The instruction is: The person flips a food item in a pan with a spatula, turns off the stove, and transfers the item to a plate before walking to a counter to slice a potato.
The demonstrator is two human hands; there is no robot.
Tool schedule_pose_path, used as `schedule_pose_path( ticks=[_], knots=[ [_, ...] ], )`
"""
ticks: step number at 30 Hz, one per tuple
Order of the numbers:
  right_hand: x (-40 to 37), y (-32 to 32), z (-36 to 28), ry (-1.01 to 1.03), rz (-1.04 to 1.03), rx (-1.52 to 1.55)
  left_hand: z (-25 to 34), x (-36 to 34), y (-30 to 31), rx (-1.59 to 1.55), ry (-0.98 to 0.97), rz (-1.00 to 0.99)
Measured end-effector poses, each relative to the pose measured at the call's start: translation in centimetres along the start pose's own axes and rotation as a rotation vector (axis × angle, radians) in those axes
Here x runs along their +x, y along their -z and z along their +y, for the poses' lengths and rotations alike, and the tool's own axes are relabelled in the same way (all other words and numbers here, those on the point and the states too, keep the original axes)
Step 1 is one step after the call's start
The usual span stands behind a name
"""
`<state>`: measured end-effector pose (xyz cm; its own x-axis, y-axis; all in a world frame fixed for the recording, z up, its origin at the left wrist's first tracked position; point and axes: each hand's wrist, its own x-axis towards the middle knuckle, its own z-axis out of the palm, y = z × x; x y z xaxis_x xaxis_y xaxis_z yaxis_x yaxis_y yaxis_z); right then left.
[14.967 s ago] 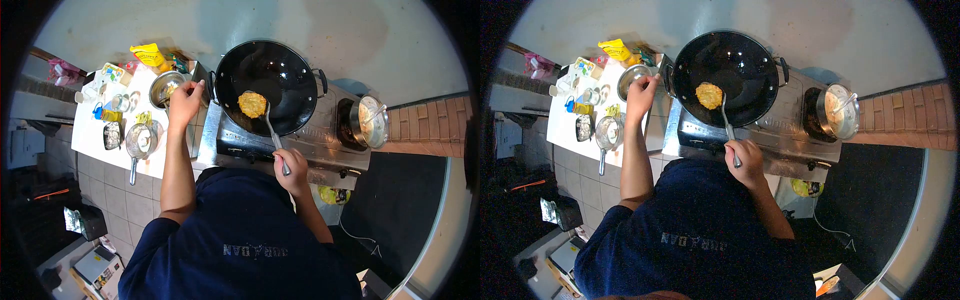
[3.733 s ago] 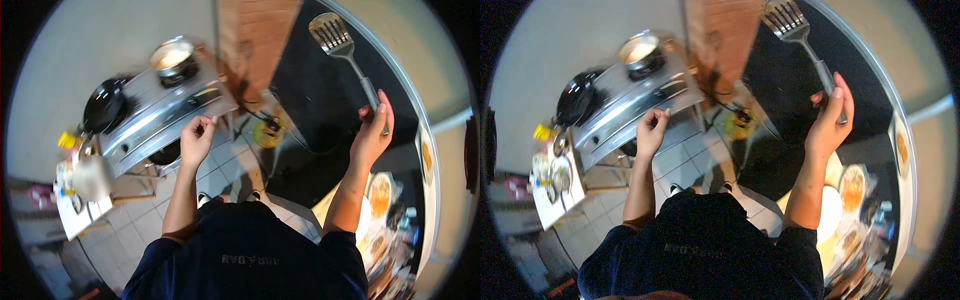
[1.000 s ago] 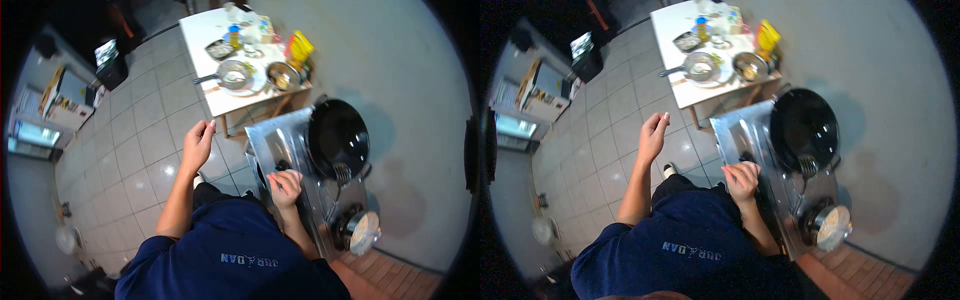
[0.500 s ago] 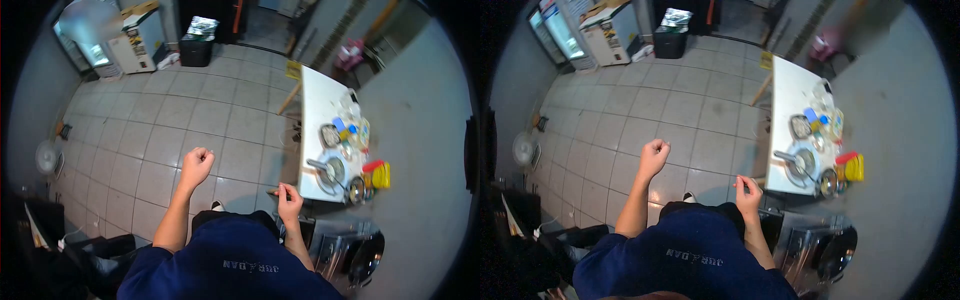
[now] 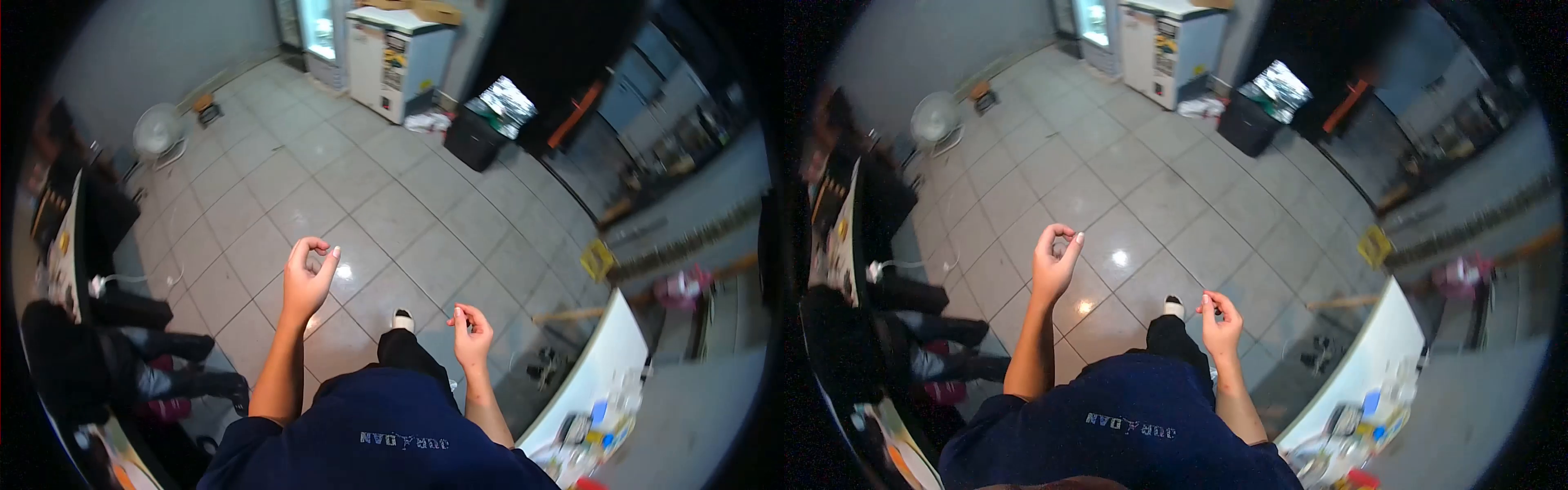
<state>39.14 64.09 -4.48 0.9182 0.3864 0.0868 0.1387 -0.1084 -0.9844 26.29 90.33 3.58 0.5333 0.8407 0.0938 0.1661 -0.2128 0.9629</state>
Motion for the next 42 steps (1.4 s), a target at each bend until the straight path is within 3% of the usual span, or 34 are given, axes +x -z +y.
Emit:
schedule_pose_path(
  ticks=[4,7,10,12,16,18,22,25,27,30,36,42],
  knots=[
    [11.3,-4.2,-1.5,0.027,-0.207,0.05,1.4,5.0,0.9,-0.005,0.076,0.117],
    [18.7,-8.4,-3.5,0.09,-0.391,0.029,0.5,8.1,2.1,0.005,-0.023,0.306],
    [24.4,-13.4,-5.4,0.186,-0.548,-0.052,0.6,10.4,4.5,0.064,0.12,0.396],
    [27.2,-17.6,-6.3,0.171,-0.606,0.001,-0.2,12.8,5.7,0.029,0.114,0.504],
    [30.9,-26.3,-5.2,0.269,-0.71,0.021,-2.7,18.2,9.6,0.062,0.146,0.592],
    [31.6,-31.3,-5.2,0.152,-0.683,0.122,-4.4,21.1,12.3,0.095,0.182,0.615],
    [33.6,-41.0,-7.5,0.116,-0.675,0.166,-8.2,27.6,18.5,0.309,0.032,0.653],
    [37.4,-47.5,-8.5,0.188,-0.859,0.027,-9.1,33.0,23.2,0.297,-0.103,0.823],
    [39.3,-51.4,-9.3,0.177,-0.922,0.049,-8.5,35.4,26.6,0.259,0.079,0.788],
    [41.8,-57.5,-9.7,0.091,-0.948,0.095,-8.7,40.0,30.5,0.175,0.138,0.829],
    [46.3,-71.0,-7.0,0.026,-1.135,0.067,-12.7,48.8,36.1,0.172,0.135,0.942],
    [51.8,-86.9,-10.4,0.091,-1.341,0.0,-13.7,55.8,40.9,0.236,0.201,1.114]
  ],
)
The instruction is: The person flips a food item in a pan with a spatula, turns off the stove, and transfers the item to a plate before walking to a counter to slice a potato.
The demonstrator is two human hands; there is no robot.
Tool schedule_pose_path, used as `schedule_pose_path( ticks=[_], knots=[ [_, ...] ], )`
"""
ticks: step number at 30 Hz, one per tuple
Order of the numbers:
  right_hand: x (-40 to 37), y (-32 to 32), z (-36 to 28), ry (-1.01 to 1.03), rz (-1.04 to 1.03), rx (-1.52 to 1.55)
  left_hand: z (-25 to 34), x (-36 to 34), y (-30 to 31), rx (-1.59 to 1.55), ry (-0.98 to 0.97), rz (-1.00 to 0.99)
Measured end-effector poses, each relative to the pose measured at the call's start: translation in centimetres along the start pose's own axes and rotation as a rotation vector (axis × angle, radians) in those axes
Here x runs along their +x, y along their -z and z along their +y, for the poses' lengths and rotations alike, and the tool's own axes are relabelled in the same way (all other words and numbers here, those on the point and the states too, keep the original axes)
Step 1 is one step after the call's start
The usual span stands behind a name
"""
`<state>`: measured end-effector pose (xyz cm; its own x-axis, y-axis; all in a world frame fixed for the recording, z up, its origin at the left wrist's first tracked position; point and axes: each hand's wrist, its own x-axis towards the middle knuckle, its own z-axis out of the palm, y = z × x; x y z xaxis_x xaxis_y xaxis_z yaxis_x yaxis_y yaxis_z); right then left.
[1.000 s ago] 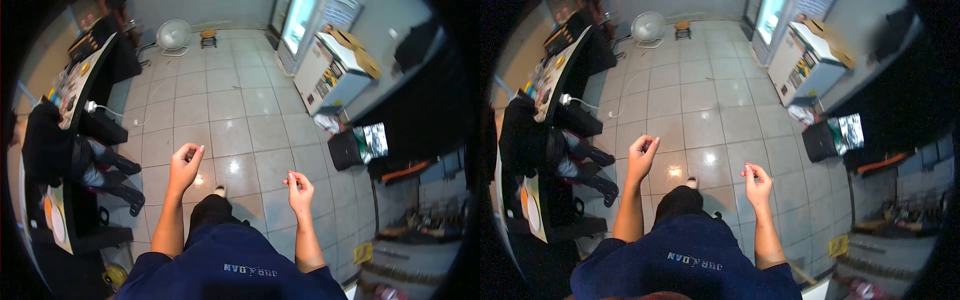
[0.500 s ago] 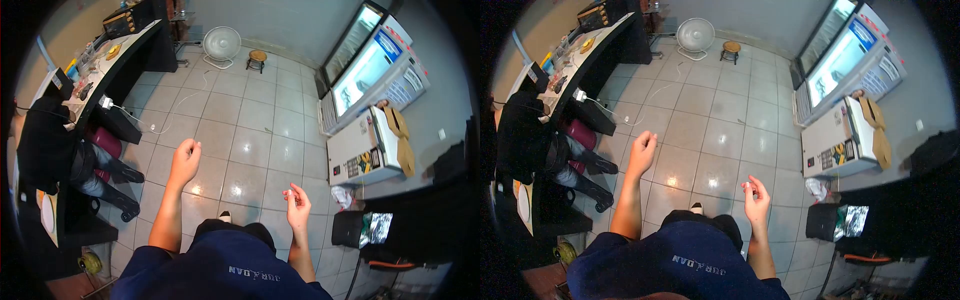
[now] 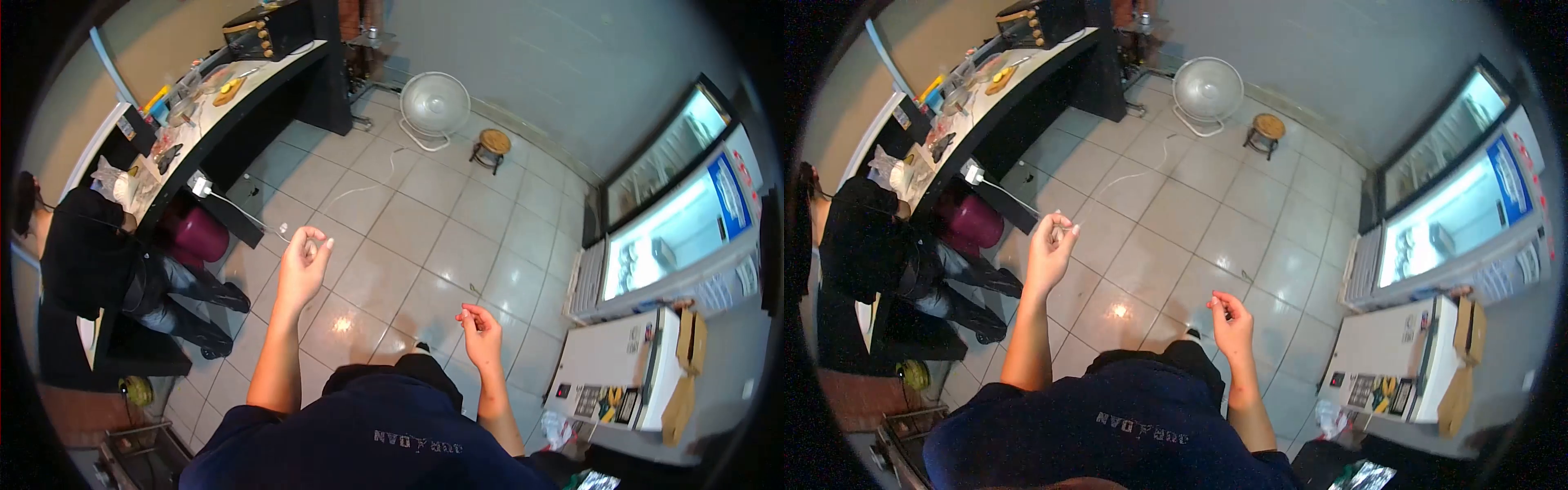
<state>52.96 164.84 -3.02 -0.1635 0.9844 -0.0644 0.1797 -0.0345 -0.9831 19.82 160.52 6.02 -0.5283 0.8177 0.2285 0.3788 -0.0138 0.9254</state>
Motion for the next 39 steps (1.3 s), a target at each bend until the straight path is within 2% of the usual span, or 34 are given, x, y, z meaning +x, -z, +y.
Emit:
schedule_pose_path(
  ticks=[5,9,11,13,17,19,23,25,28,34,39],
  knots=[
    [13.0,-0.7,-4.8,0.072,-0.156,-0.085,1.5,5.3,-0.7,0.057,0.096,0.097],
    [21.0,-5.2,-6.7,0.077,-0.323,-0.11,-0.9,10.4,-0.2,0.026,0.104,0.255],
    [25.3,-7.9,-6.4,0.094,-0.393,-0.11,-3.7,14.0,0.1,0.021,0.05,0.331],
    [29.5,-10.9,-5.6,0.148,-0.442,-0.103,-6.3,18.3,0.6,-0.023,0.05,0.335],
    [36.7,-17.1,-6.4,0.126,-0.471,-0.044,-10.5,27.5,3.0,-0.046,0.072,0.339],
    [40.5,-19.7,-8.6,0.066,-0.513,-0.127,-11.1,31.6,4.3,-0.07,0.106,0.355],
    [48.0,-24.4,-11.7,0.1,-0.549,-0.14,-12.0,39.8,6.4,-0.067,0.1,0.356],
    [51.1,-27.0,-12.3,0.061,-0.493,-0.062,-13.0,42.8,7.1,-0.088,0.069,0.356],
    [55.9,-31.3,-11.7,0.06,-0.515,-0.032,-14.4,47.0,8.0,-0.076,0.143,0.391],
    [67.6,-41.9,-10.7,-0.005,-0.739,-0.008,-19.8,55.4,10.4,0.031,0.219,0.543],
    [78.2,-51.6,-13.1,0.16,-0.92,-0.07,-21.1,62.8,14.0,0.007,0.271,0.752]
  ],
)
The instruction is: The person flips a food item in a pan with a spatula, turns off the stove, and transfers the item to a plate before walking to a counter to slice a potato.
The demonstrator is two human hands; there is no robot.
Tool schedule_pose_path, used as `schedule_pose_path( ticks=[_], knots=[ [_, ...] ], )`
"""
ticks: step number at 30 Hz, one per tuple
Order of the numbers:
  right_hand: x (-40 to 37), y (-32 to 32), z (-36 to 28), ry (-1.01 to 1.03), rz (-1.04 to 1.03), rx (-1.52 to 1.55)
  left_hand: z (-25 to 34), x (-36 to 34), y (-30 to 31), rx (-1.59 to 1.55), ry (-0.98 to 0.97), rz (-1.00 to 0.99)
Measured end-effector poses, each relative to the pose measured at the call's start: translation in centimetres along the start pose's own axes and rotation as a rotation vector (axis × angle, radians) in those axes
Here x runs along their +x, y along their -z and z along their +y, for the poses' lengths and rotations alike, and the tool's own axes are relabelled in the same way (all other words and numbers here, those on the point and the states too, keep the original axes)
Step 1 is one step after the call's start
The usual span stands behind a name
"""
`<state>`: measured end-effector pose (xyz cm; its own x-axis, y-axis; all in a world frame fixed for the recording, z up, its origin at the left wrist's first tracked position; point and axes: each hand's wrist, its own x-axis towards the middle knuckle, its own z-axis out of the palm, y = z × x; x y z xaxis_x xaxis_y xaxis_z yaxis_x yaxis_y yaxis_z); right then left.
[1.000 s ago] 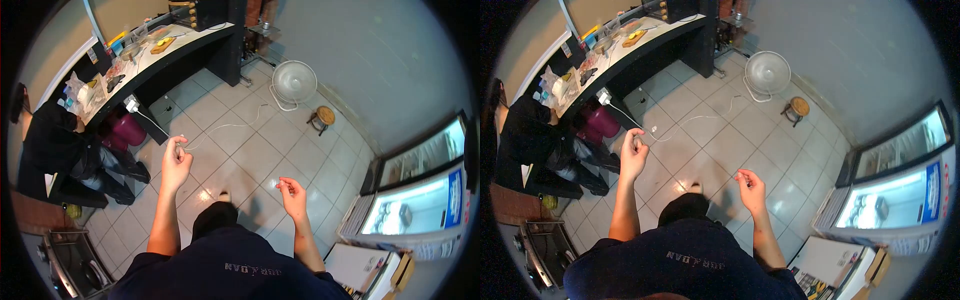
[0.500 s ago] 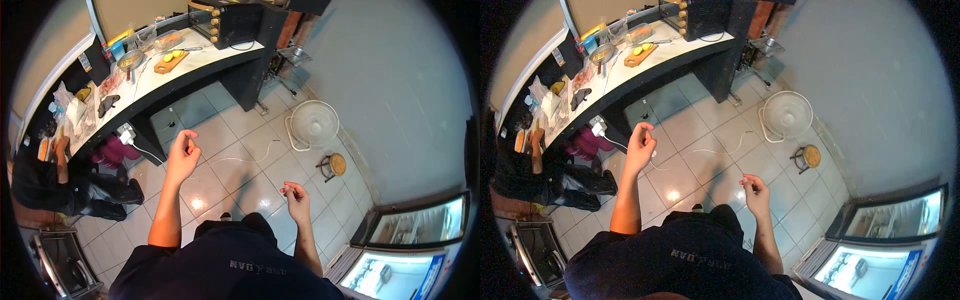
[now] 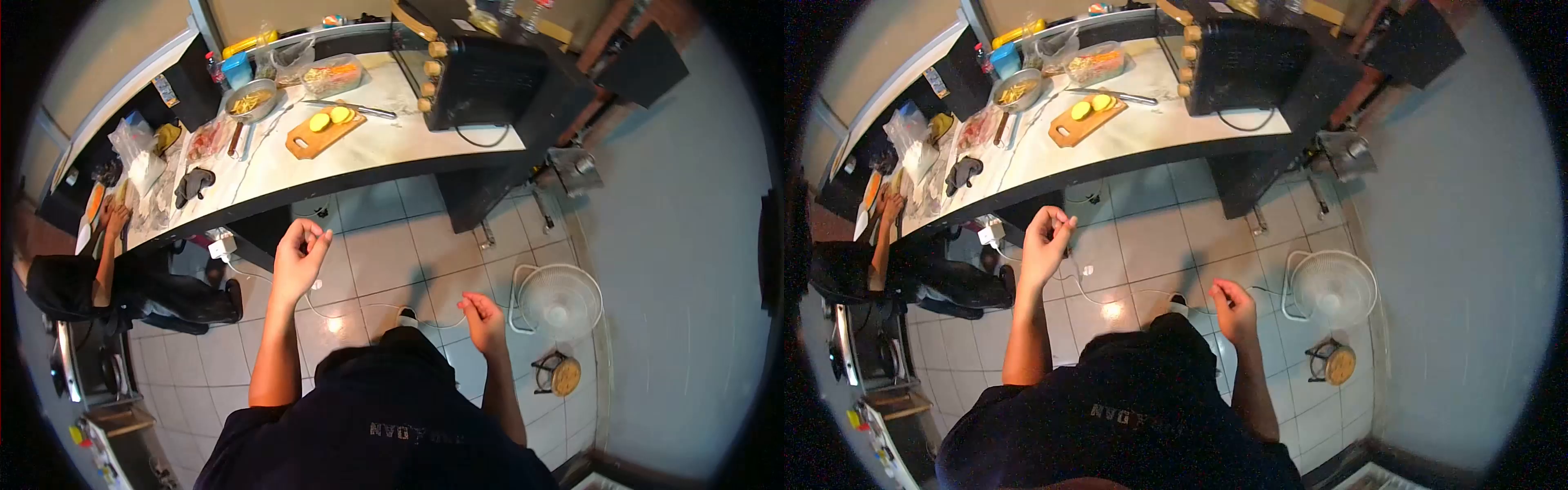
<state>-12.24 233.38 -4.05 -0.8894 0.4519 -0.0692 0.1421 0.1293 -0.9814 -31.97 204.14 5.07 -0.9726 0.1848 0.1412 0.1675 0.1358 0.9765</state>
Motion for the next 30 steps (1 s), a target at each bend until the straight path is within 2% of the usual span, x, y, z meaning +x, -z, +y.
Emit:
schedule_pose_path(
  ticks=[3,6,8,11,17,21,23,25,27,30],
  knots=[
    [7.8,0.6,-3.1,-0.005,-0.142,0.011,2.4,3.5,-0.7,0.096,-0.02,0.045],
    [14.6,-0.4,-5.9,0.075,-0.201,-0.023,2.8,6.5,-0.8,0.113,0.042,0.127],
    [18.4,-1.7,-7.1,0.13,-0.233,-0.101,2.0,8.5,-0.6,0.13,0.082,0.173],
    [22.9,-4.1,-9.5,0.081,-0.293,-0.123,0.5,12.1,-0.5,0.147,0.118,0.206],
    [30.4,-9.6,-10.2,0.113,-0.382,-0.307,-4.3,21.3,2.0,0.256,0.086,0.167],
    [34.3,-14.0,-11.3,0.051,-0.353,-0.367,-6.6,27.1,2.8,0.277,0.059,0.143],
    [36.7,-15.5,-11.4,0.007,-0.386,-0.386,-7.3,29.2,3.1,0.376,0.061,0.131],
    [39.0,-16.8,-11.5,0.089,-0.376,-0.512,-7.6,30.7,2.9,0.396,0.146,0.121],
    [41.0,-17.9,-11.3,0.087,-0.39,-0.523,-8.7,31.7,2.5,0.544,-0.016,0.086],
    [43.8,-19.1,-10.1,0.149,-0.398,-0.566,-10.5,33.0,1.6,0.634,0.008,0.037]
  ],
)
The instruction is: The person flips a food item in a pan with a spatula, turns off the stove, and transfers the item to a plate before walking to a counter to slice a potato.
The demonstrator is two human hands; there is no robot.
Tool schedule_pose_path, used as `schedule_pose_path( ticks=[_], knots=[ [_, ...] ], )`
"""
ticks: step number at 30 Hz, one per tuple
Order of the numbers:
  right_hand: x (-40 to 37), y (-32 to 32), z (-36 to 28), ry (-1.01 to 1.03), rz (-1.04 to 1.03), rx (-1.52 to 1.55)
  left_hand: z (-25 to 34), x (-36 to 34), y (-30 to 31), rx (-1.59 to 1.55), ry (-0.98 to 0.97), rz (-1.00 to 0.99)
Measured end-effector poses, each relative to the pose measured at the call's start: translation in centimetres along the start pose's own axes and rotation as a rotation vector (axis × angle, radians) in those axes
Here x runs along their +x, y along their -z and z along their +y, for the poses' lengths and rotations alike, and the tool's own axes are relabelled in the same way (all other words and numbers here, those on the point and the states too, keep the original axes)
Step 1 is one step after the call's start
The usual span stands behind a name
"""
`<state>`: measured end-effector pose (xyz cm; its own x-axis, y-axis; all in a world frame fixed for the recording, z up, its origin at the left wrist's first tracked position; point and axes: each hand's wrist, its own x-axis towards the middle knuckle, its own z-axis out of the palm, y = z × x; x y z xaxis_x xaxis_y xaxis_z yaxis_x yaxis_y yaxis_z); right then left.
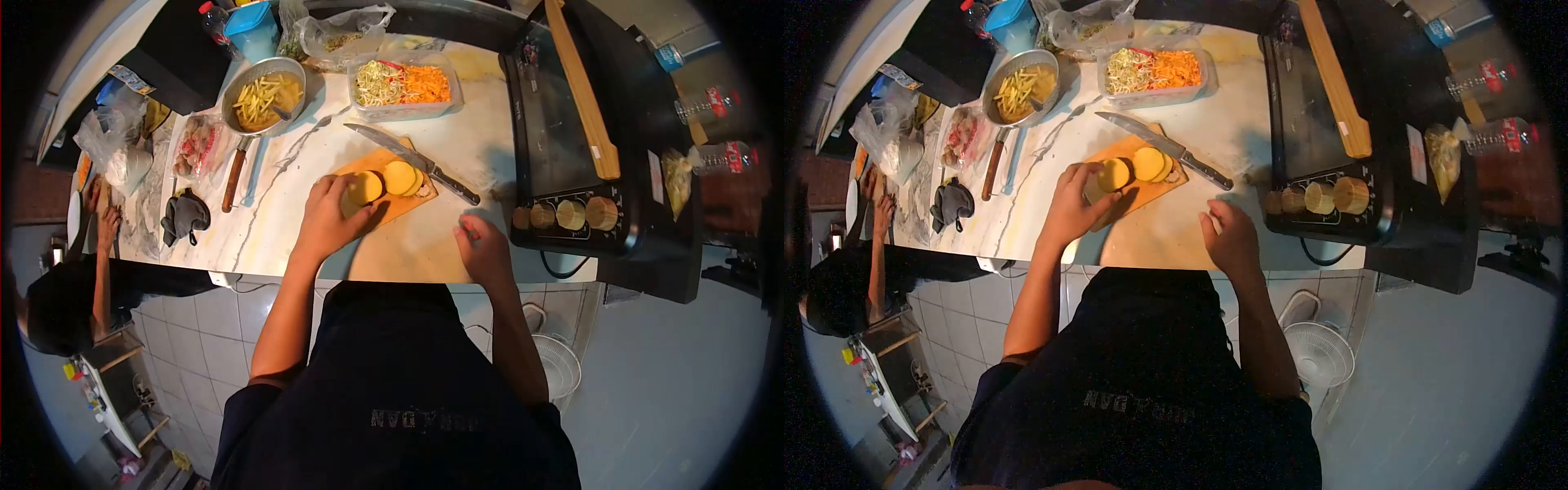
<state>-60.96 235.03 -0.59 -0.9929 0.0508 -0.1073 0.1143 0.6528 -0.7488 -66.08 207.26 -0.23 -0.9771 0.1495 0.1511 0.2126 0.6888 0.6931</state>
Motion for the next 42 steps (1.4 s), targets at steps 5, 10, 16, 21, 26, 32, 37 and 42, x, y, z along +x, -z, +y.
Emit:
schedule_pose_path(
  ticks=[5,10,16,21,26,32,37,42],
  knots=[
    [4.0,-1.7,1.8,0.364,0.229,-0.252,-0.3,0.6,-2.0,0.183,0.045,-0.028],
    [6.8,-3.2,2.4,0.312,0.185,-0.256,-0.9,1.0,-3.3,0.181,0.067,-0.015],
    [7.8,-3.6,2.1,0.292,0.121,-0.422,-1.7,1.6,-2.8,0.164,0.073,0.028],
    [7.3,-2.1,1.5,0.266,0.001,-0.347,-3.3,1.0,-1.1,0.164,0.115,0.07],
    [4.9,-1.3,0.7,0.205,-0.004,-0.276,-3.4,0.4,0.5,0.151,0.141,0.015],
    [2.5,-1.3,0.4,0.004,-0.127,-0.044,-3.2,0.5,0.6,0.089,0.165,-0.021],
    [1.7,-1.5,-0.7,-0.083,-0.191,0.083,-2.3,1.1,0.4,-0.039,0.172,-0.056],
    [1.1,-1.8,-0.5,-0.074,-0.181,0.04,-1.6,1.5,0.8,-0.145,0.15,-0.105]
  ],
)
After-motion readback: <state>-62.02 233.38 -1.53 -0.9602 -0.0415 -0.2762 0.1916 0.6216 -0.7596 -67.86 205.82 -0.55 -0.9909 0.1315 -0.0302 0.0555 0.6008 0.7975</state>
